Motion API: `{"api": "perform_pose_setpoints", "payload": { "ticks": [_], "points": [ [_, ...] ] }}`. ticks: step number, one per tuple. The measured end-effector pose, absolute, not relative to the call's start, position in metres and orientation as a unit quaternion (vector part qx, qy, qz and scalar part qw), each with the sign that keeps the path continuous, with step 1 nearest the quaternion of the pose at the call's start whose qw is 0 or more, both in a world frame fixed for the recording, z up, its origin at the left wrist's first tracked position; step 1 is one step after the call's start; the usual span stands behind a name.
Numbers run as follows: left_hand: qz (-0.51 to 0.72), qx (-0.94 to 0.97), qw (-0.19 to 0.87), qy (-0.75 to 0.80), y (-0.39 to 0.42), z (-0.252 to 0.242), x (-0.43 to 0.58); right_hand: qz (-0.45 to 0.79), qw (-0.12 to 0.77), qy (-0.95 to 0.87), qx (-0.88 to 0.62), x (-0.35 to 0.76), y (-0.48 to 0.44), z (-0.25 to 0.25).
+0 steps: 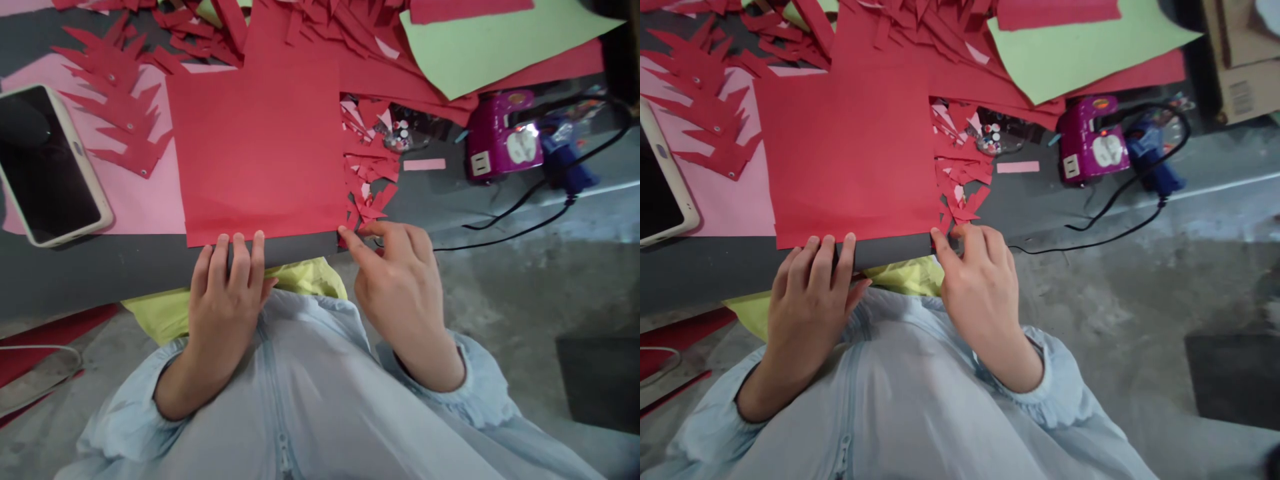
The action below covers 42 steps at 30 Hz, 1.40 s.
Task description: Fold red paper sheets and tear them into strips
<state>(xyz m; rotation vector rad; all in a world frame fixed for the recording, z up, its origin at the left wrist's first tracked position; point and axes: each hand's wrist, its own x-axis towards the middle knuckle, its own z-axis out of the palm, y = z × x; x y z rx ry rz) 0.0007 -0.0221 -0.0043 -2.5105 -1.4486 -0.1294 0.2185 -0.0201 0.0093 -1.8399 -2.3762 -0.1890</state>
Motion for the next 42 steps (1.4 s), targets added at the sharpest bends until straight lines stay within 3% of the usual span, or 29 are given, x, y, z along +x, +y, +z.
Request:
{"api": "perform_pose_setpoints", "payload": {
  "ticks": [28,42],
  "points": [
    [-0.058,-0.892,0.097,-0.437,-0.009,-0.012,0.077,-0.047,0.092,-0.805,-0.584,0.22,-0.018,0.006],
    [-0.025,-0.878,0.129,-0.46,-0.021,0.003,0.01,-0.067,0.074,-0.813,-0.574,0.22,-0.019,0.006]
  ]
}}
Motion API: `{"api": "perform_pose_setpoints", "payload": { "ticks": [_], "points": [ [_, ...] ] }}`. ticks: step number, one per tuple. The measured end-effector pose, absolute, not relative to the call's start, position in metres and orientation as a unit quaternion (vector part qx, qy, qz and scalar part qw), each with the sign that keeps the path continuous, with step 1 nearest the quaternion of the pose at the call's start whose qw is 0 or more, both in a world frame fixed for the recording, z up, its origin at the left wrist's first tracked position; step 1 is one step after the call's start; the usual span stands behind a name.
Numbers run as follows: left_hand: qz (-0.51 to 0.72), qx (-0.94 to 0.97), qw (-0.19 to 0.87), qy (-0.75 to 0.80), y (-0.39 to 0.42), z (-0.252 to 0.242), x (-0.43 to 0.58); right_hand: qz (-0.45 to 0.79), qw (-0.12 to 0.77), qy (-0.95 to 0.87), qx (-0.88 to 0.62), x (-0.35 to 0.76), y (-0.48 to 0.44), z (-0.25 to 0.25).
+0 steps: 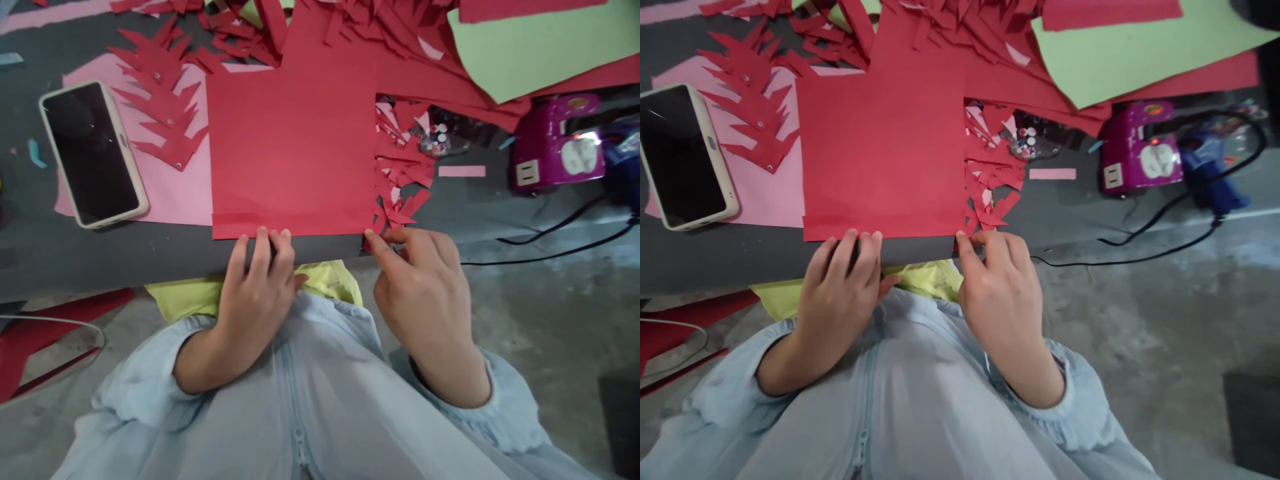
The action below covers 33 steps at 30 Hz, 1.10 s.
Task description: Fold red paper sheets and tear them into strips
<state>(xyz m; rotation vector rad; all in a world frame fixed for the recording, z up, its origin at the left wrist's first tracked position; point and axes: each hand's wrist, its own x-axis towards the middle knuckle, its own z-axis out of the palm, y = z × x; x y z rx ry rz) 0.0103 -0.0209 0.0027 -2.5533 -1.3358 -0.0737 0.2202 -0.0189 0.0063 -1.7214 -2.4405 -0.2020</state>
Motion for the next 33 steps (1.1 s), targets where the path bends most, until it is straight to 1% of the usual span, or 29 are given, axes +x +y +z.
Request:
{"api": "perform_pose_setpoints", "payload": {
  "ticks": [7,13,15,17,20,28,33],
  "points": [
    [-0.025,-0.866,0.122,-0.484,-0.026,0.01,-0.019,-0.059,0.065,-0.814,-0.574,0.22,-0.019,0.008],
    [-0.04,-0.828,0.041,-0.558,-0.033,0.011,-0.036,-0.063,0.057,-0.815,-0.573,0.221,-0.02,0.009],
    [-0.02,-0.827,0.065,-0.559,-0.035,0.01,-0.038,-0.048,0.061,-0.812,-0.578,0.222,-0.02,0.009],
    [0.01,-0.828,0.114,-0.549,-0.035,0.011,-0.04,-0.037,0.064,-0.809,-0.584,0.221,-0.021,0.01],
    [0.038,-0.826,0.16,-0.538,-0.034,0.013,-0.04,-0.034,0.045,-0.81,-0.583,0.221,-0.021,0.012],
    [0.043,-0.808,0.126,-0.574,-0.034,0.016,-0.044,-0.057,0.057,-0.815,-0.573,0.221,-0.02,0.009],
    [0.031,-0.807,0.085,-0.583,-0.032,0.016,-0.046,-0.078,0.064,-0.819,-0.565,0.222,-0.02,0.008]
  ]
}}
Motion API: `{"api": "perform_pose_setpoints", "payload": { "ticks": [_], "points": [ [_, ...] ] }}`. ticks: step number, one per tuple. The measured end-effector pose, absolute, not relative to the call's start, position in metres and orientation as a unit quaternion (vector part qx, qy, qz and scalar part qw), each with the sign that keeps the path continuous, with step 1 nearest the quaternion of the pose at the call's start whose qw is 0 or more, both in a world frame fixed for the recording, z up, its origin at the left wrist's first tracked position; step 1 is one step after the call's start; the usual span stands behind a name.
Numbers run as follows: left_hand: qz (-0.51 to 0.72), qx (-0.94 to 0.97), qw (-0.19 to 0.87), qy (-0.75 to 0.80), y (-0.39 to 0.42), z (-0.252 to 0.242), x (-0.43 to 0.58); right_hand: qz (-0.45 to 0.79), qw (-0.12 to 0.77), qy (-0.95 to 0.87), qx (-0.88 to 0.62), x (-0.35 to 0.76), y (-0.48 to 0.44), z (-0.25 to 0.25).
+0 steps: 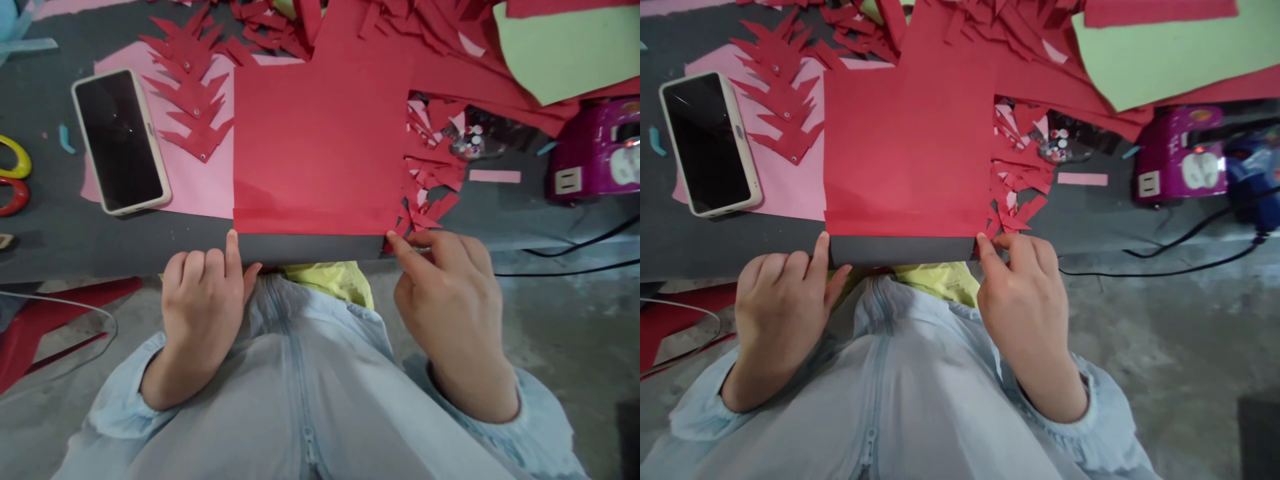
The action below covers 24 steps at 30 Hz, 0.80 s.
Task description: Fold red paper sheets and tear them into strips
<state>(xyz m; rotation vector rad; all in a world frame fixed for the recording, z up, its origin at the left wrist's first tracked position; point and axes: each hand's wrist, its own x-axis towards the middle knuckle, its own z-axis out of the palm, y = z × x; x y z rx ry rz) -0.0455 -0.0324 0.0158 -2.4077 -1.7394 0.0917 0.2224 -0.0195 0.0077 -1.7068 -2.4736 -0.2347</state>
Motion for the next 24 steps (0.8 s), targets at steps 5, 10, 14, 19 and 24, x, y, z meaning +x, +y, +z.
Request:
{"api": "perform_pose_setpoints", "payload": {
  "ticks": [5,10,14,19,24],
  "points": [
    [0.018,-0.801,0.082,-0.593,-0.031,0.016,-0.046,-0.07,0.058,-0.822,-0.562,0.222,-0.02,0.009],
    [-0.001,-0.795,0.092,-0.599,-0.031,0.012,-0.042,-0.059,0.077,-0.814,-0.572,0.219,-0.019,0.008],
    [-0.071,-0.808,0.113,-0.575,-0.03,0.004,-0.031,-0.074,0.074,-0.821,-0.562,0.215,-0.019,0.008],
    [-0.084,-0.837,0.105,-0.531,-0.025,-0.004,-0.012,-0.103,0.078,-0.822,-0.555,0.214,-0.017,0.006],
    [-0.073,-0.851,0.093,-0.511,-0.021,-0.007,-0.002,-0.092,0.09,-0.811,-0.57,0.216,-0.013,0.007]
  ]
}}
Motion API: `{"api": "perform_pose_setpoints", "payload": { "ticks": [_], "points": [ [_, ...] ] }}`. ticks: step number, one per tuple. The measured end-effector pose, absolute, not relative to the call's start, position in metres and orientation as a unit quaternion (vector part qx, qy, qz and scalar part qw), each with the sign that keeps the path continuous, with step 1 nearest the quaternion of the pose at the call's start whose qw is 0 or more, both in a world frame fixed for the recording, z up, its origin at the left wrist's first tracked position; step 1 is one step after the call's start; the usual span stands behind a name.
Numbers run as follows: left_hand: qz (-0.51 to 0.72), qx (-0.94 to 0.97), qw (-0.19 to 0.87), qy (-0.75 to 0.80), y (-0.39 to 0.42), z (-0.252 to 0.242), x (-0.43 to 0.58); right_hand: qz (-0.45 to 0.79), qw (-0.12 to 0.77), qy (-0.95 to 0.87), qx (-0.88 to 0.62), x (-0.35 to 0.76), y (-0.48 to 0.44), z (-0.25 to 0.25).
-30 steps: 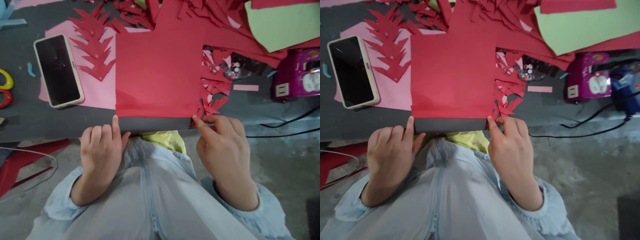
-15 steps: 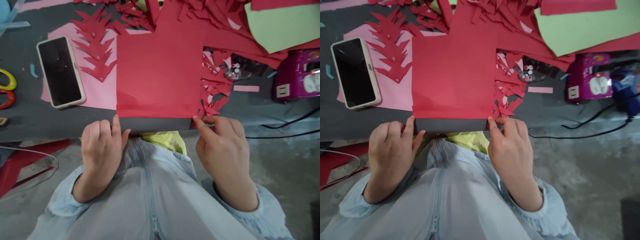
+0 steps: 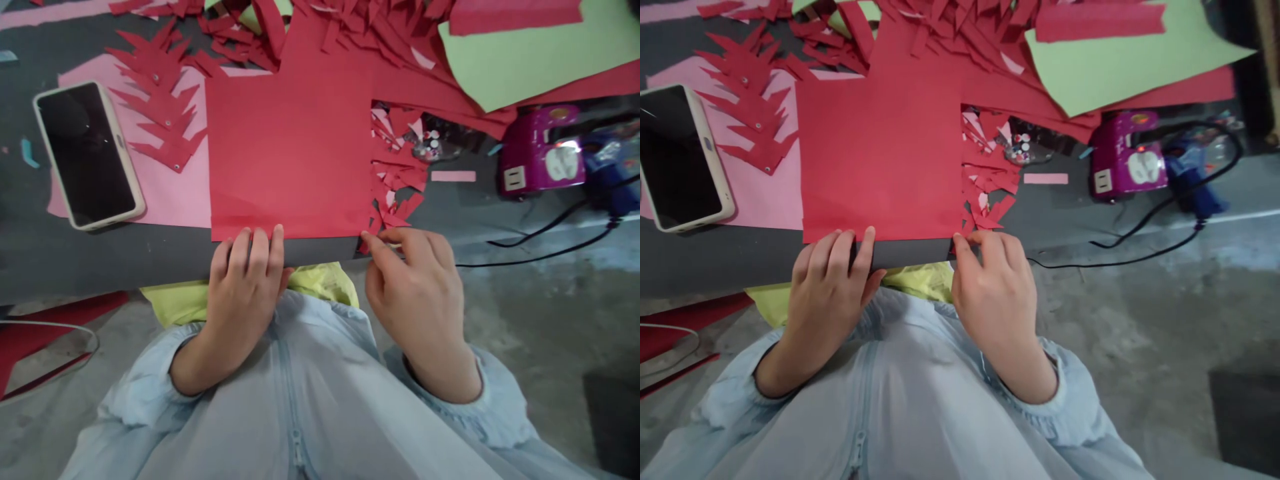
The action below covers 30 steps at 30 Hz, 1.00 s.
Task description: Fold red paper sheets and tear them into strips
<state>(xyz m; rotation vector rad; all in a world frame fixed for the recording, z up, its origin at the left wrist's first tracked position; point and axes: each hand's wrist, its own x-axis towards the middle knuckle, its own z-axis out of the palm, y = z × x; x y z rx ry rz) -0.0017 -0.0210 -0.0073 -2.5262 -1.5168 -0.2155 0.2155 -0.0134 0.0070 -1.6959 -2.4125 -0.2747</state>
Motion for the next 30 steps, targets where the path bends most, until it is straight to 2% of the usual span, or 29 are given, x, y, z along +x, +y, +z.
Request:
{"api": "perform_pose_setpoints", "payload": {
  "ticks": [19,30],
  "points": [
    [-0.054,-0.853,0.134,-0.502,-0.019,-0.009,-0.004,-0.059,0.119,-0.787,-0.603,0.221,-0.018,0.004],
    [-0.051,-0.851,0.132,-0.506,-0.025,-0.013,-0.001,-0.013,0.094,-0.789,-0.606,0.224,-0.007,0.01]
  ]
}}
